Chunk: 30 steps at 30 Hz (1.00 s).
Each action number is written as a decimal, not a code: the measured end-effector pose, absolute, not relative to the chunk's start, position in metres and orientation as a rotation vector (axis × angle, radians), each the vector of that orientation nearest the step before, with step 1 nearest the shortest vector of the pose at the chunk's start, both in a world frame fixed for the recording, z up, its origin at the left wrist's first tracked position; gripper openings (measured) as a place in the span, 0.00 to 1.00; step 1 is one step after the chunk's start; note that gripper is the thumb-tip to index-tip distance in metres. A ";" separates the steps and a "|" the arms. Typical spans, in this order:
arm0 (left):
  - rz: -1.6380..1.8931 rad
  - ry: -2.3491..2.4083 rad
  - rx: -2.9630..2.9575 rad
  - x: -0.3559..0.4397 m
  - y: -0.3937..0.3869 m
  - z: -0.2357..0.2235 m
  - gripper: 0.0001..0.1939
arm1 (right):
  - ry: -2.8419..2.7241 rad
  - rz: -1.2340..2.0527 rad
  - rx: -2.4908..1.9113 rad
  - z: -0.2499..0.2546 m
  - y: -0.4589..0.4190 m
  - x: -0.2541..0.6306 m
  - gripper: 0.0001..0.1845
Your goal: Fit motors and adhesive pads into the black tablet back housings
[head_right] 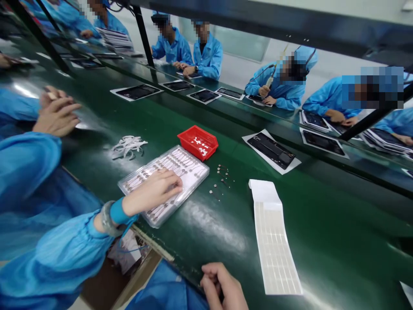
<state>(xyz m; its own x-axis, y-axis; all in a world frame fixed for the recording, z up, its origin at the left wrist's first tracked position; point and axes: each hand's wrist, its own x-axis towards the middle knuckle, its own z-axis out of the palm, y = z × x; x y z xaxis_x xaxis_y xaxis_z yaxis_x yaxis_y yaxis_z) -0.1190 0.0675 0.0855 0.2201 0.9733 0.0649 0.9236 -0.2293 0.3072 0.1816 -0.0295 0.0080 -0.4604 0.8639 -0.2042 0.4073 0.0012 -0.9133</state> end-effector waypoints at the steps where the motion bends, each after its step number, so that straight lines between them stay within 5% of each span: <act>1: 0.353 1.770 2.296 -0.120 0.070 0.084 0.10 | -1.919 1.495 -1.280 0.010 -0.026 0.183 0.18; 13: 0.299 1.642 2.402 -0.125 0.085 0.082 0.04 | -2.066 1.480 -1.290 0.023 -0.023 0.183 0.17; 30: 0.307 1.558 2.582 -0.124 0.080 0.082 0.07 | -2.086 1.409 -1.270 0.023 -0.026 0.184 0.17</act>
